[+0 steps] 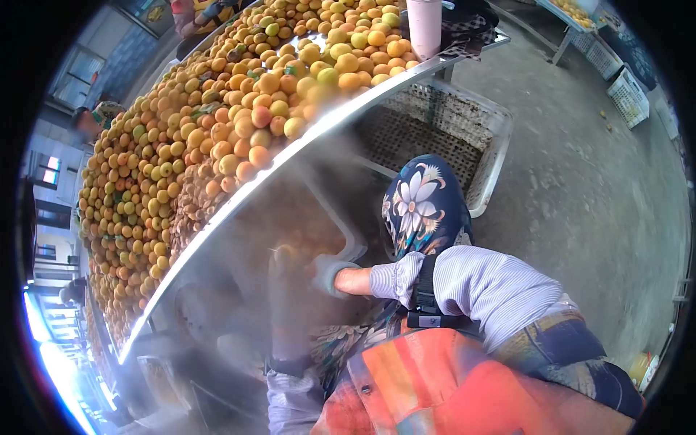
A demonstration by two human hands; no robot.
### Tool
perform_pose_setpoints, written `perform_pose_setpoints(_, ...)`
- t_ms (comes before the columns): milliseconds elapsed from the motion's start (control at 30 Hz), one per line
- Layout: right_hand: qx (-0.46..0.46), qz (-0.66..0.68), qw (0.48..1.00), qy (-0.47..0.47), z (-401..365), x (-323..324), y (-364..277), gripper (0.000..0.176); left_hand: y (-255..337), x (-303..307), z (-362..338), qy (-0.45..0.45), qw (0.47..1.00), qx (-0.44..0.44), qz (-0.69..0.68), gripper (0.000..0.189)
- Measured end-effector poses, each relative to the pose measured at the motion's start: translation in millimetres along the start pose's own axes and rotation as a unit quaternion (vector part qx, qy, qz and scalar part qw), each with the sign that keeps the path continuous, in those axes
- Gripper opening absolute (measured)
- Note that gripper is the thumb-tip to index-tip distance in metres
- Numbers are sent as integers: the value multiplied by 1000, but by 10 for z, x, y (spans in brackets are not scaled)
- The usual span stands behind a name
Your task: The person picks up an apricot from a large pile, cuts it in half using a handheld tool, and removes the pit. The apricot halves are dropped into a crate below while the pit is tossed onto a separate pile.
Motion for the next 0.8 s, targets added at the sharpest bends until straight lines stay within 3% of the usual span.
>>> perform_pose_setpoints(67,14,-44,999,6,18,49,-45,28,303,-79,-103,34,992,-89,79,45)
perform_pose_setpoints(167,-12,-12,999,33,82,59,101,29,125,-19,-58,34,997,-12,62,46)
perform_pose_setpoints(300,1,-15,997,69,91,82,107,31,141,-36,-14,52,996,-24,61,45)
perform_pose_setpoints(367,14,-28,999,18,80,49,45,31,262,-84,-61,43,995,-60,64,42)
perform_pose_setpoints(500,-12,-2,1000,11,86,18,154,35,352,-175,-137,28,992,-59,112,39)
perform_pose_setpoints(567,170,-19,979,-113,89,-277,-38,32,253,-85,-114,43,993,-27,108,40)
perform_pose_setpoints(600,170,-20,979,-113,0,-171,-126,32,267,-73,-116,43,993,-27,108,40)
perform_pose_setpoints(633,20,161,967,-199,-99,-207,9,27,299,-109,-128,14,992,-32,121,42)
perform_pose_setpoints(667,-131,331,894,-272,-273,-316,77,22,331,-149,-135,-14,990,-39,134,43)
perform_pose_setpoints(800,-155,381,871,-269,-304,-335,61,14,209,-47,-63,-3,997,13,77,45)
Point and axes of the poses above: each hand's wrist, its own z-axis towards the middle knuckle, its own x-axis out of the back of the hand, y = z × x, the point moved 10 cm from there along z, towards the middle knuckle
